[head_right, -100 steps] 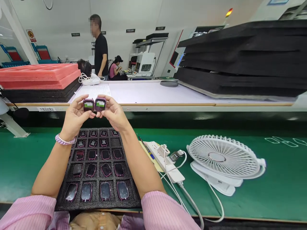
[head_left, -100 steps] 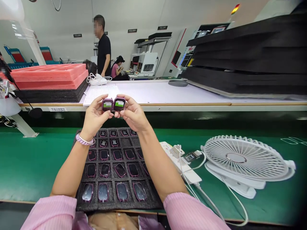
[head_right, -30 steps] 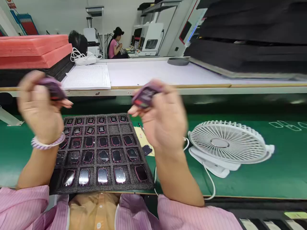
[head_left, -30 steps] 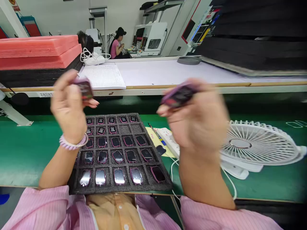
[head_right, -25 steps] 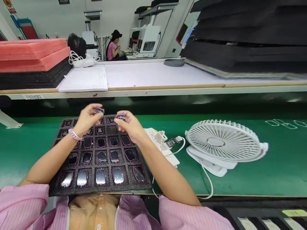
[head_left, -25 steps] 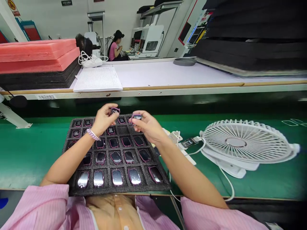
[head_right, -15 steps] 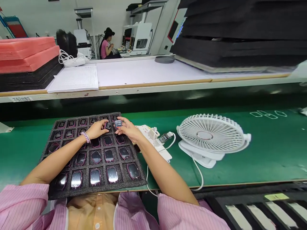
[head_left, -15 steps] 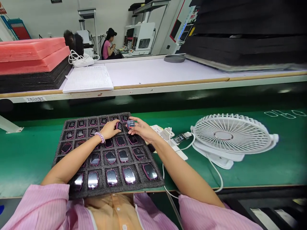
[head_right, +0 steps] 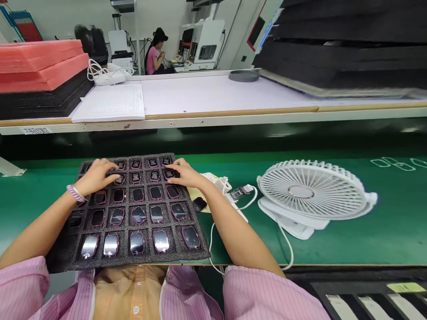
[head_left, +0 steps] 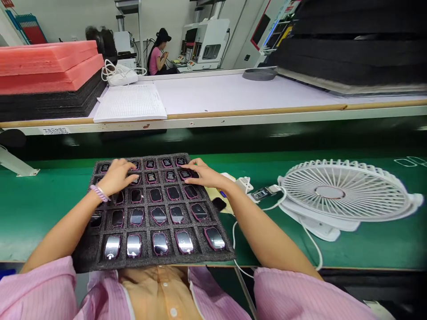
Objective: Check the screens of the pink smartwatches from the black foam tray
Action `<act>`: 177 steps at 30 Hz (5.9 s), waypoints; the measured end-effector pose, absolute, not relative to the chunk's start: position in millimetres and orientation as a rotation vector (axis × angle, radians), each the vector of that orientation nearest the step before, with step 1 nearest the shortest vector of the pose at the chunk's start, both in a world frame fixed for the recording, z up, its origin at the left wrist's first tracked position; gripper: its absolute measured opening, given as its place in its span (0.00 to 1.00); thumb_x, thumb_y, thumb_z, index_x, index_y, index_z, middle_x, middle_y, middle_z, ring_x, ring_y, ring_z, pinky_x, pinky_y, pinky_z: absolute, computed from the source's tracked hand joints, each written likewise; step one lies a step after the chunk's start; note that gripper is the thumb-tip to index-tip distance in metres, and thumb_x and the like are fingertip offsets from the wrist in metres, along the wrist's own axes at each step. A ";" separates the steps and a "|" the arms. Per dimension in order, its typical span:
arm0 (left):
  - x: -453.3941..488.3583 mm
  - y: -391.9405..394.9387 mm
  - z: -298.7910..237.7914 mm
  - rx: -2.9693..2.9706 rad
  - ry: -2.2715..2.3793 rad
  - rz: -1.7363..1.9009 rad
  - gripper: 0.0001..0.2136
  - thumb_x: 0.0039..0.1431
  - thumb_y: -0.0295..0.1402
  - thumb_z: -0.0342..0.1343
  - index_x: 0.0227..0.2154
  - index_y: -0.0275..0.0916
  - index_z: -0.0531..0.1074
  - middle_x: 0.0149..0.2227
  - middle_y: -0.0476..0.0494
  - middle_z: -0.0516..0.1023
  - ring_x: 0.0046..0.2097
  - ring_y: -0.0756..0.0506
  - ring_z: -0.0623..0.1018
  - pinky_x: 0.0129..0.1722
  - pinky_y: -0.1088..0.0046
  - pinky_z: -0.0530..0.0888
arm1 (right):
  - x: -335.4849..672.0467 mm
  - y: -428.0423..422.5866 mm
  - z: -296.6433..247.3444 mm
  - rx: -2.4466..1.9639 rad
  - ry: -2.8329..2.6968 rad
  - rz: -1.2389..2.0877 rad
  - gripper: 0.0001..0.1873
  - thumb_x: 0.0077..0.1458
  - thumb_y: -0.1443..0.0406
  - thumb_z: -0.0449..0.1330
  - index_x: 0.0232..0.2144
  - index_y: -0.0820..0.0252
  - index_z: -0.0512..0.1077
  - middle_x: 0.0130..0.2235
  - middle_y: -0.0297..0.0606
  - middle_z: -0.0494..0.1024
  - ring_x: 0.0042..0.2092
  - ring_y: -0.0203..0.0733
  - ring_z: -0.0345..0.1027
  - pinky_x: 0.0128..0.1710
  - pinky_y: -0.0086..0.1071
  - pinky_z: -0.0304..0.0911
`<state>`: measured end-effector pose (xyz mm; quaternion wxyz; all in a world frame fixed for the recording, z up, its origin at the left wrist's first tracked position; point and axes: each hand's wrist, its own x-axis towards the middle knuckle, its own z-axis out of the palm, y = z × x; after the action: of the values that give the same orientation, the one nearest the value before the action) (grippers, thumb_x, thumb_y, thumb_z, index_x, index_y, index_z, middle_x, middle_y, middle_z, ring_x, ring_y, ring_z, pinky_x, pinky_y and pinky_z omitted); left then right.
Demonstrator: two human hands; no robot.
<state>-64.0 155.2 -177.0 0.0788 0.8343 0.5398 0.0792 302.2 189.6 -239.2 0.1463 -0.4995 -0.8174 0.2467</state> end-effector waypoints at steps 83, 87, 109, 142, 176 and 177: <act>-26.6 140.4 -110.9 1.653 1.213 1.708 0.21 0.52 0.38 0.63 0.49 0.37 0.74 0.40 0.44 0.79 0.38 0.47 0.77 0.39 0.71 0.75 | 141.9 159.8 -121.7 -0.196 -1.176 1.850 0.22 0.59 0.64 0.74 0.54 0.55 0.77 0.42 0.34 0.77 0.33 0.33 0.71 0.33 0.25 0.73; -26.0 139.7 -109.9 1.599 1.153 1.699 0.22 0.50 0.37 0.64 0.49 0.36 0.74 0.41 0.43 0.79 0.40 0.47 0.78 0.42 0.71 0.77 | 145.2 160.0 -120.3 -0.267 -1.179 1.805 0.22 0.61 0.64 0.72 0.56 0.56 0.75 0.45 0.38 0.79 0.34 0.34 0.70 0.34 0.28 0.74; -26.6 137.9 -110.4 1.655 1.186 1.674 0.21 0.52 0.35 0.63 0.50 0.37 0.74 0.43 0.42 0.80 0.40 0.47 0.78 0.39 0.74 0.76 | 145.5 156.0 -116.8 -0.254 -1.155 1.775 0.25 0.56 0.62 0.76 0.54 0.55 0.76 0.44 0.38 0.80 0.33 0.36 0.69 0.34 0.30 0.74; -26.2 139.9 -111.6 1.660 1.129 1.673 0.21 0.54 0.36 0.62 0.51 0.37 0.73 0.44 0.42 0.78 0.42 0.47 0.78 0.44 0.73 0.78 | 145.4 153.4 -116.9 -0.320 -1.197 1.718 0.24 0.58 0.61 0.74 0.55 0.54 0.75 0.46 0.38 0.79 0.33 0.35 0.69 0.34 0.31 0.74; -29.4 157.1 -118.1 1.267 0.852 1.456 0.21 0.60 0.41 0.63 0.55 0.41 0.73 0.39 0.45 0.81 0.25 0.51 0.79 0.25 0.76 0.78 | 157.3 174.4 -124.2 -0.401 -1.187 1.602 0.23 0.59 0.58 0.71 0.52 0.60 0.70 0.44 0.41 0.80 0.32 0.35 0.71 0.32 0.29 0.67; -28.3 156.1 -116.9 1.260 0.842 1.453 0.21 0.60 0.41 0.63 0.55 0.40 0.73 0.39 0.45 0.81 0.25 0.51 0.80 0.26 0.76 0.79 | 156.5 174.7 -124.6 -0.399 -1.196 1.590 0.23 0.58 0.58 0.71 0.51 0.60 0.70 0.43 0.40 0.80 0.32 0.35 0.71 0.32 0.29 0.67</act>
<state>-28.3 156.1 -116.9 0.4980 0.5204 0.3479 0.6001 156.5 174.7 -124.6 0.5282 -0.1670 -0.5004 0.6654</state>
